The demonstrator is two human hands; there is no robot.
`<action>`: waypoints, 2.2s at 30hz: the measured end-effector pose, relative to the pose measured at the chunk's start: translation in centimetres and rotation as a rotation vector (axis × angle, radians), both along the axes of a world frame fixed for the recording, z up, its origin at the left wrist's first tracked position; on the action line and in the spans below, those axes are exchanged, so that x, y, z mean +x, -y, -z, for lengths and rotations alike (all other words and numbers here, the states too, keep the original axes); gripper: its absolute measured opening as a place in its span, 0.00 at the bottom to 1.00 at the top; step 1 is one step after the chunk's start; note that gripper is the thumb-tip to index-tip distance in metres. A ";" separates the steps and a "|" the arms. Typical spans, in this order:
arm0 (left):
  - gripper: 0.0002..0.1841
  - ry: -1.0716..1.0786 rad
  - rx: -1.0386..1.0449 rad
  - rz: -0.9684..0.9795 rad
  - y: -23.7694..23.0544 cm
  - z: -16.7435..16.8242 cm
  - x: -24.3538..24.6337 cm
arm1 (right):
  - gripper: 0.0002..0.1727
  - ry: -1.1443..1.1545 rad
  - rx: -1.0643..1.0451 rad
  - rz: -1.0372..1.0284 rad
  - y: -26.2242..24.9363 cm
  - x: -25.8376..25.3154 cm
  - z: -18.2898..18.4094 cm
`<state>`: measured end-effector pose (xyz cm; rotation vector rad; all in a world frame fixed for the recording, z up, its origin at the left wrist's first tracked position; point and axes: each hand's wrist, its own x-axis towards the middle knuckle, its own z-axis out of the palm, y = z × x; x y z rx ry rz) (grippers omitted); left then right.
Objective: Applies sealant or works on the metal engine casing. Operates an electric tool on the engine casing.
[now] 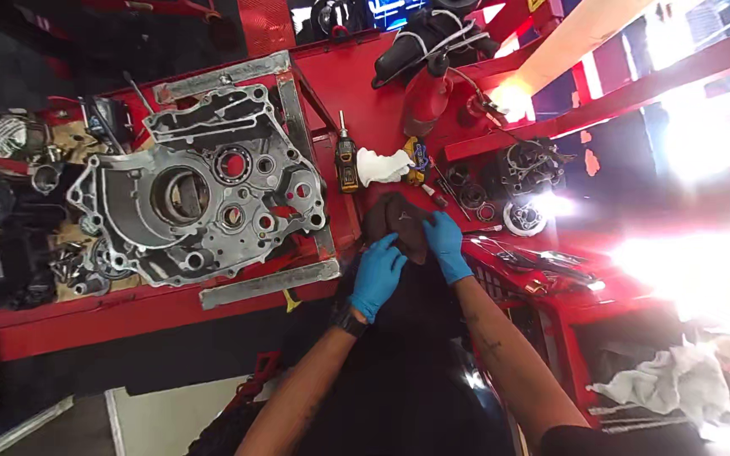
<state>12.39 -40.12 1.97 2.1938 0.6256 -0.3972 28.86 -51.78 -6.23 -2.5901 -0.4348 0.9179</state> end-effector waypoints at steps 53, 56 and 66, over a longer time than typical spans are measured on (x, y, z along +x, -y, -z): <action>0.18 -0.284 0.074 0.055 -0.3 6.2 6.2 | 0.14 0.157 0.119 -0.550 -4.5 -0.5 2.0; 0.19 -0.268 0.040 0.039 -0.8 6.5 6.1 | 0.13 0.172 0.172 -0.529 -5.6 -0.4 2.2; 0.20 -0.317 0.115 0.066 0.7 5.7 6.4 | 0.16 0.169 -0.034 -0.508 -5.5 -0.8 1.3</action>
